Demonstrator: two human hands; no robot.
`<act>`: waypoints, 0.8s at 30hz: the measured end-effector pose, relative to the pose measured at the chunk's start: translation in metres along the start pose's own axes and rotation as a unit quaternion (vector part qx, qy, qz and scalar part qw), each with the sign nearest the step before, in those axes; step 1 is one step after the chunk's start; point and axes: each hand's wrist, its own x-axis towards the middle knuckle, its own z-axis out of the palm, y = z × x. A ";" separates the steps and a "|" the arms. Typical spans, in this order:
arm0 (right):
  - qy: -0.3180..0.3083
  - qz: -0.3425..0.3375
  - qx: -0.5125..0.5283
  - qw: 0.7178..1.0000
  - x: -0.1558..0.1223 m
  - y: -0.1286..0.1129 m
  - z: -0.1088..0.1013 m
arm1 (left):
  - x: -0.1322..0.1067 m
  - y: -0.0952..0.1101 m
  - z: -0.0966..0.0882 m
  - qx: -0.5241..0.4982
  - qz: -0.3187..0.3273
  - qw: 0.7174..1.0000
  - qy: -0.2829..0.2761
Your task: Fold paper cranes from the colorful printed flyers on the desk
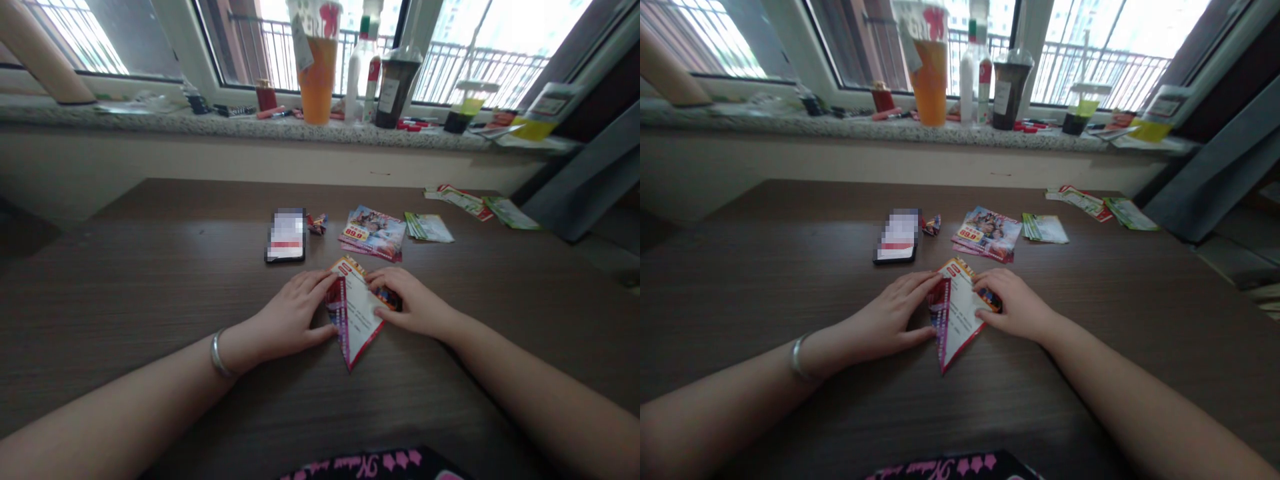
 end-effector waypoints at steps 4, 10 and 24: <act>-0.026 0.032 -0.047 0.998 -0.005 -0.001 0.004 | 0.001 -0.003 0.000 -0.044 -0.008 0.999 -0.004; -0.033 0.055 -0.054 0.996 -0.005 -0.004 0.007 | 0.005 -0.014 -0.002 -0.196 -0.051 0.973 0.115; 0.052 0.064 -0.097 0.992 0.004 0.008 0.008 | 0.009 -0.023 -0.005 -0.030 -0.018 0.989 0.147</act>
